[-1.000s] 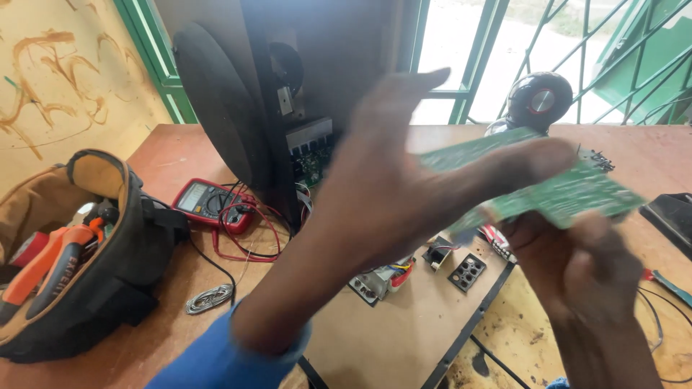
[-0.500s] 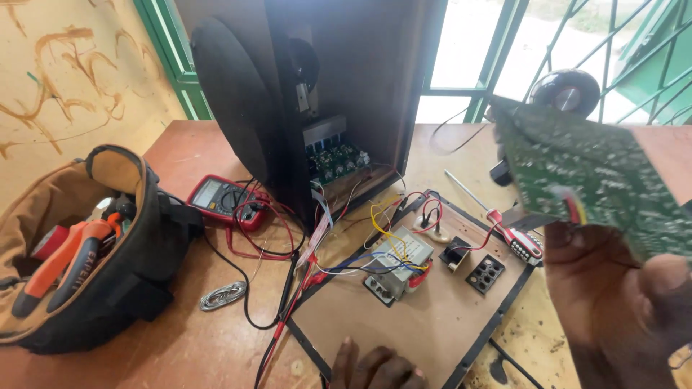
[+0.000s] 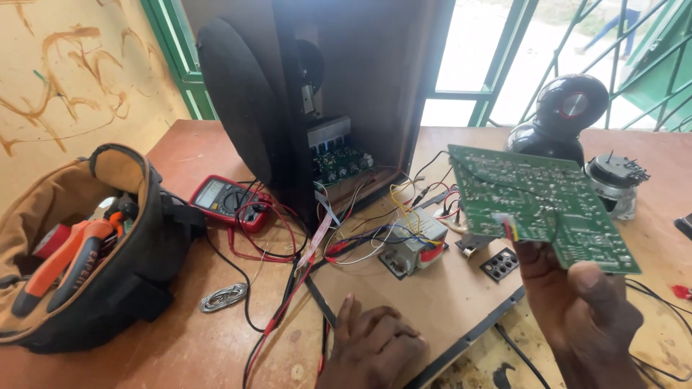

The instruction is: Disassembling a speaker by removing the back panel screws and extracting the internal circuit board for repair or inspection.

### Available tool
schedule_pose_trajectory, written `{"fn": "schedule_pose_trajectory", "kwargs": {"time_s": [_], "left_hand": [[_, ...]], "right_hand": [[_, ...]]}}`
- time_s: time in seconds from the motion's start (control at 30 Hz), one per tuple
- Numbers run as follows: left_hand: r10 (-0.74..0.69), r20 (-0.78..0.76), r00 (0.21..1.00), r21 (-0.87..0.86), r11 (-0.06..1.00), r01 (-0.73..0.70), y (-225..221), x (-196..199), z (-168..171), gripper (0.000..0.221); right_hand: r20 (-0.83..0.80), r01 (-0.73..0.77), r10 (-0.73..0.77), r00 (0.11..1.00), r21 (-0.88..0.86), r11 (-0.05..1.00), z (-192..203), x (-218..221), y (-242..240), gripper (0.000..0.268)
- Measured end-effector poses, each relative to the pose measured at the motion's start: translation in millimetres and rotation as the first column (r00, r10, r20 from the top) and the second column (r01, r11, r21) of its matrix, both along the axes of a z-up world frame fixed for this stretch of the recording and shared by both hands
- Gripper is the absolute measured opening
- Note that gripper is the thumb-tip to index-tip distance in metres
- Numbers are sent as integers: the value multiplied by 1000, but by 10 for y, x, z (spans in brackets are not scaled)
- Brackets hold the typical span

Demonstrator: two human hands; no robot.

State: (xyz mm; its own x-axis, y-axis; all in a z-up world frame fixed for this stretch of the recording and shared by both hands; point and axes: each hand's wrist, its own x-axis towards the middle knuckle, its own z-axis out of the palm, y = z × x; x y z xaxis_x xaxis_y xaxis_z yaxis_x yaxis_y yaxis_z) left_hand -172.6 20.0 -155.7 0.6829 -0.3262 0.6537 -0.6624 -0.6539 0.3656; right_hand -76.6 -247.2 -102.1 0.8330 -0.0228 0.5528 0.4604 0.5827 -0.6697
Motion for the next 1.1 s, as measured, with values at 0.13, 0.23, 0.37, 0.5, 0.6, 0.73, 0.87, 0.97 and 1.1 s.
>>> {"fn": "schedule_pose_trajectory", "kwargs": {"time_s": [0.13, 0.23, 0.37, 0.5, 0.6, 0.73, 0.87, 0.97, 1.1], "left_hand": [[-107, -119, 987, 127, 984, 122, 266, 257, 60, 58], [-153, -233, 960, 67, 983, 173, 400, 251, 429, 59], [-217, -266, 939, 48, 970, 238, 487, 260, 439, 60], [-227, -436, 871, -151, 972, 177, 532, 182, 751, 79], [-349, -636, 689, -555, 827, -92, 510, 258, 845, 89], [-563, -633, 531, -750, 614, -244, 416, 447, 910, 95], [-675, -427, 601, -903, 286, -321, 300, 490, 1075, 78], [-569, -499, 654, -864, 379, -330, 250, 495, 1148, 69], [-528, -447, 722, -890, 345, -299, 243, 539, 1134, 57]], "right_hand": [[-224, 179, -199, 954, -104, 978, 533, -261, 372, 82], [-303, 204, -253, 919, -184, 961, 668, -369, 502, 87], [-390, 140, -211, 896, -202, 969, 530, -339, 521, 99], [-390, 68, -161, 907, -241, 968, 370, -284, 479, 103], [-295, -48, -31, 955, -258, 965, 407, -305, 561, 118], [-236, -81, -13, 972, -387, 918, 421, -310, 629, 133], [-263, 27, -248, 932, -634, 773, 383, -363, 628, 143], [-245, 47, -372, 896, -779, 626, 438, -440, 643, 148], [-283, -23, -405, 870, -842, 539, 500, -513, 664, 144]]}}
